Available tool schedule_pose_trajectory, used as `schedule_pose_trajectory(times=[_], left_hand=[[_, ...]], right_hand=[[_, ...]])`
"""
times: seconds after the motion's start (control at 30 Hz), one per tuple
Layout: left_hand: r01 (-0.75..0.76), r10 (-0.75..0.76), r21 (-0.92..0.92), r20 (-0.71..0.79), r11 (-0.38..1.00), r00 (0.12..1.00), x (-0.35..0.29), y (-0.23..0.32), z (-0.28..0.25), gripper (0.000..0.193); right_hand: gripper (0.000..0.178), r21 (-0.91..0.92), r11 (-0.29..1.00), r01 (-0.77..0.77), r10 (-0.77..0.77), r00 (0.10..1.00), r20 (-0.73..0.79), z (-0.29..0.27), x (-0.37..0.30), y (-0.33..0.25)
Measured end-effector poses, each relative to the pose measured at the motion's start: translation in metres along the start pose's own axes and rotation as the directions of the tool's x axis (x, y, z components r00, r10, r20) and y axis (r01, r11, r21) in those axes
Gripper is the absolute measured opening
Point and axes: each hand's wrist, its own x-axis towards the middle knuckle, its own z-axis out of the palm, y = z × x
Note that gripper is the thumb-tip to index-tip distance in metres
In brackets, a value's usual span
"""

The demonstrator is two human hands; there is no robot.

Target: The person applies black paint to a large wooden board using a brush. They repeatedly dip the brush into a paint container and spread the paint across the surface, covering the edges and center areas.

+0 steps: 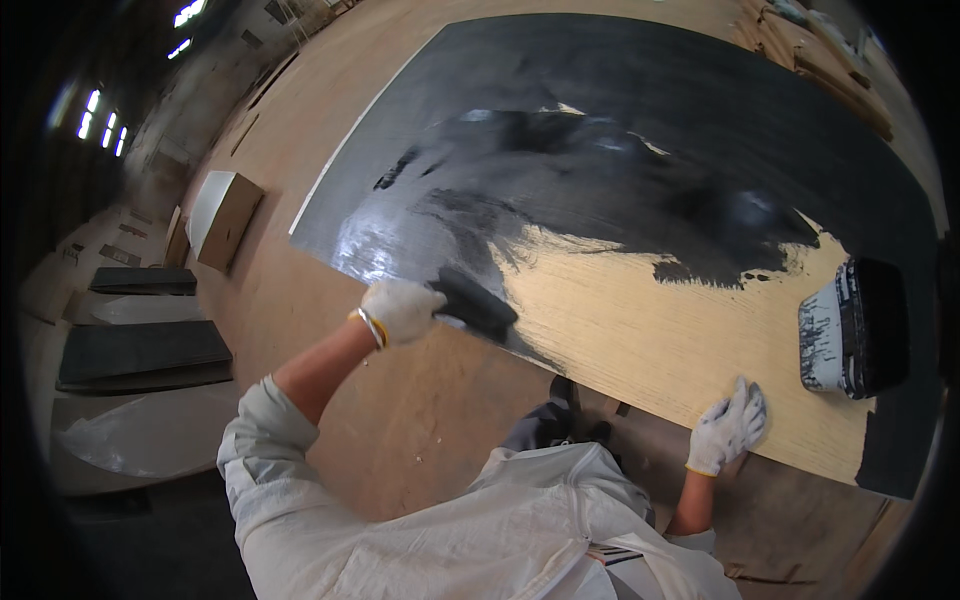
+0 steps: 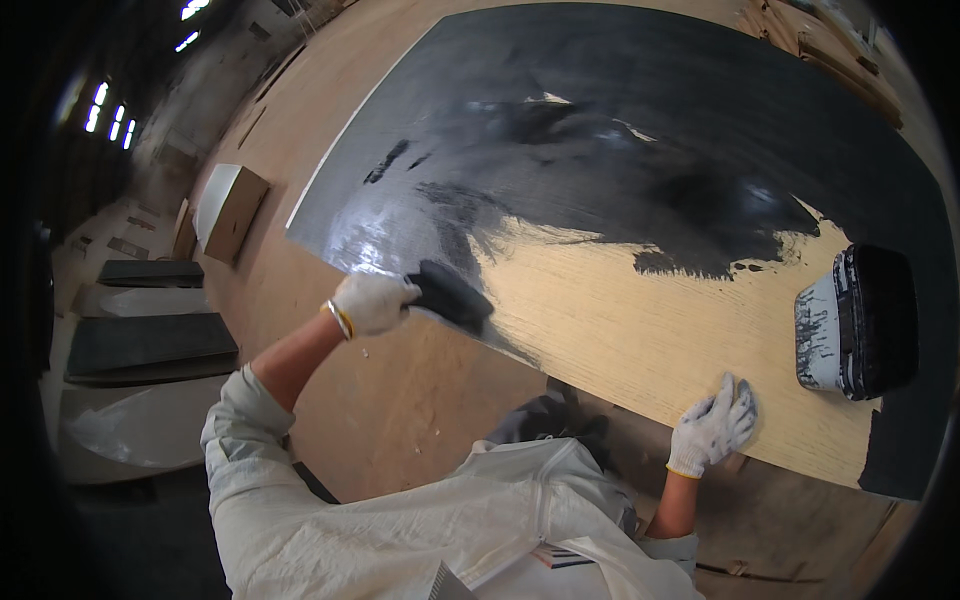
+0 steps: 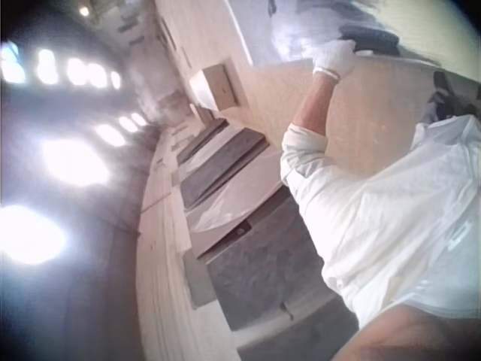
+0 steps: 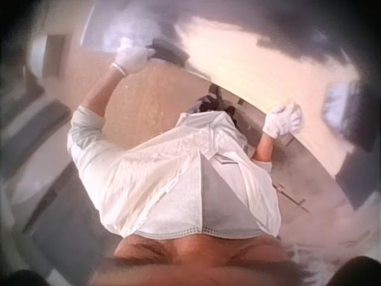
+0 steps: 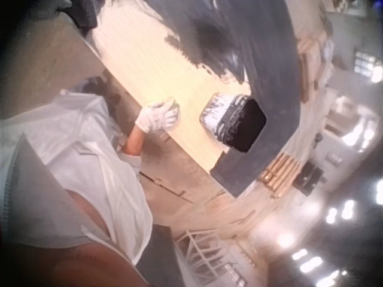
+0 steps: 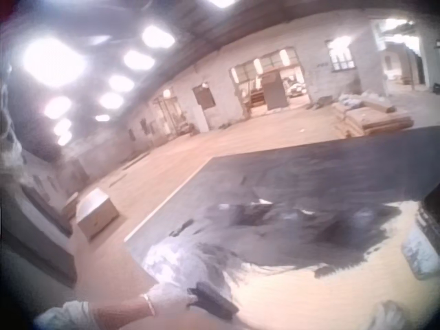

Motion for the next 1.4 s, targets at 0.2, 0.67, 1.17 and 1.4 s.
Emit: schedule_pose_trajectory(times=[0.2,0.67,1.17,1.4], left_hand=[[0.176,-0.170,-0.076,0.070,0.982,0.983,0.011,0.025,-0.014,0.035],[0.264,-0.267,-0.077,-0.035,0.961,0.963,0.096,-0.037,-0.024,0.034],[0.548,-0.569,-0.168,-0.122,0.819,0.813,0.209,-0.250,0.013,0.031],[0.364,-0.390,-0.158,-0.192,0.918,0.901,0.263,-0.271,-0.005,0.031]], right_hand=[[0.049,-0.010,1.000,-0.006,0.006,1.000,0.009,0.001,-0.002,0.003],[0.051,0.018,1.000,-0.024,0.023,0.999,0.026,0.001,0.001,-0.002],[0.052,-0.085,0.993,-0.084,0.092,0.991,0.098,0.005,-0.005,0.006],[0.050,-0.075,0.996,-0.051,0.059,0.992,0.112,0.009,-0.003,0.014]])
